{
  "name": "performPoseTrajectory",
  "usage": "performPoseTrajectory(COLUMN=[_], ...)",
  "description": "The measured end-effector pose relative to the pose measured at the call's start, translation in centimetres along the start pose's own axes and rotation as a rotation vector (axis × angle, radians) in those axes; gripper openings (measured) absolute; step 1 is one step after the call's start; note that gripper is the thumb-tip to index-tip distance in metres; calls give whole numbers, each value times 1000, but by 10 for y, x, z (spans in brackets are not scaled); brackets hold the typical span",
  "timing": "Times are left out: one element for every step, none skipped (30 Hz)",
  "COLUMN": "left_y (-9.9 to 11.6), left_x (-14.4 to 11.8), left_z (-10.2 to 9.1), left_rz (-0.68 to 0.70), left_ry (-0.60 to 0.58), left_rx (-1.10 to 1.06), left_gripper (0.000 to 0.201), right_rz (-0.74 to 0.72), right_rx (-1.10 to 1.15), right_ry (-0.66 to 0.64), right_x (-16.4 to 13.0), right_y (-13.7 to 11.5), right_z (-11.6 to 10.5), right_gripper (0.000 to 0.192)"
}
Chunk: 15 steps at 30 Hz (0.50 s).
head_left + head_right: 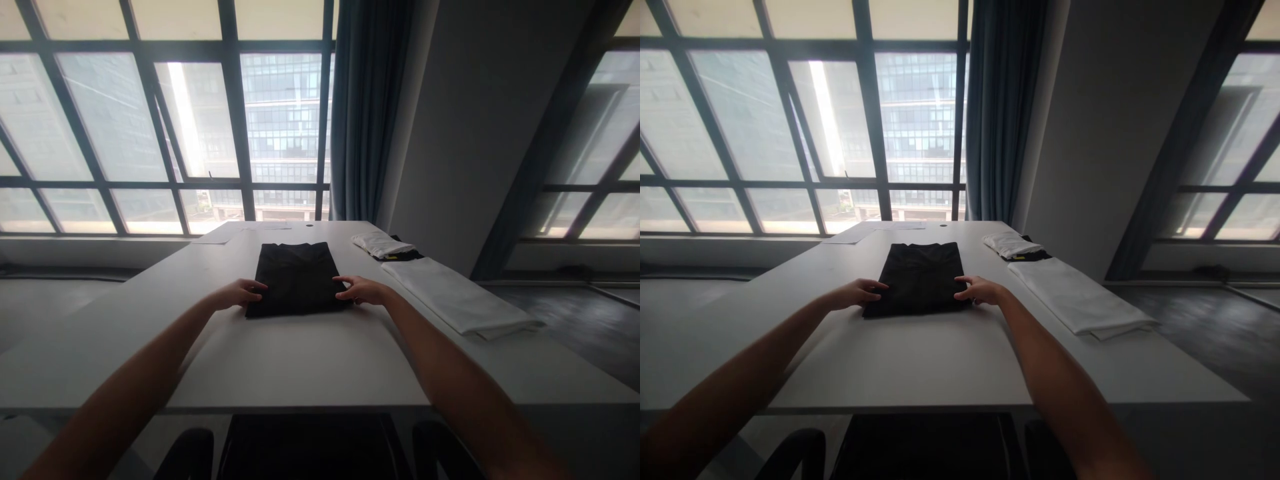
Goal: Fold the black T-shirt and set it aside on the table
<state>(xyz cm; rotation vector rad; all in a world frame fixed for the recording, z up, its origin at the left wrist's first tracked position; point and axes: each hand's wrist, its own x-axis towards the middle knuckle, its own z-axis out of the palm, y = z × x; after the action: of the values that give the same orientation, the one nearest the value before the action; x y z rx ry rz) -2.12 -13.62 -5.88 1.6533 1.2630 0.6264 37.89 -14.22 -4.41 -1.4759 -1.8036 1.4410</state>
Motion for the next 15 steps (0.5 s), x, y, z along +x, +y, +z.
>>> performPoseTrajectory(left_y=[-3,-6,-8,-9,-8,-7,-5,-3,-1,1,3,5,6,7,8], left_x=[-1,-3,-6,-9,-12,-15,-18,-21,-23,-25,-27,-28,-29,-30,-30], left_z=[0,1,0,0,0,-1,-1,-1,-1,0,0,1,2,3,3], left_rz=[9,15,16,14,12,12,14,17,19,19,19,18,15,10,3], left_ry=[7,9,5,-2,-9,-15,-24,-38,-58,-80,-101,-117,-126,-128,-124], left_rx=[-15,-25,-30,-32,-31,-26,-15,2,23,46,67,85,98,109,121], left_gripper=[67,64,63,61,61,61,61,62,62,62,62,62,62,61,60], right_rz=[11,16,20,23,28,35,45,57,69,79,90,100,110,121,135], right_rx=[9,10,6,0,-6,-13,-22,-36,-54,-72,-89,-103,-115,-125,-134], right_ry=[-3,-4,-6,-15,-30,-49,-68,-81,-85,-80,-67,-47,-23,4,28], right_x=[-2,-4,-6,-8,-9,-10,-11,-10,-10,-9,-8,-7,-6,-5,-4], right_y=[0,0,0,0,0,0,1,2,3,4,6,7,8,9,9], right_z=[-2,-4,-6,-7,-8,-9,-10,-10,-11,-11,-10,-10,-10,-9,-8], right_gripper=[94,91,88,86,86,85,85,85,83,79,75,69,62,56,50])
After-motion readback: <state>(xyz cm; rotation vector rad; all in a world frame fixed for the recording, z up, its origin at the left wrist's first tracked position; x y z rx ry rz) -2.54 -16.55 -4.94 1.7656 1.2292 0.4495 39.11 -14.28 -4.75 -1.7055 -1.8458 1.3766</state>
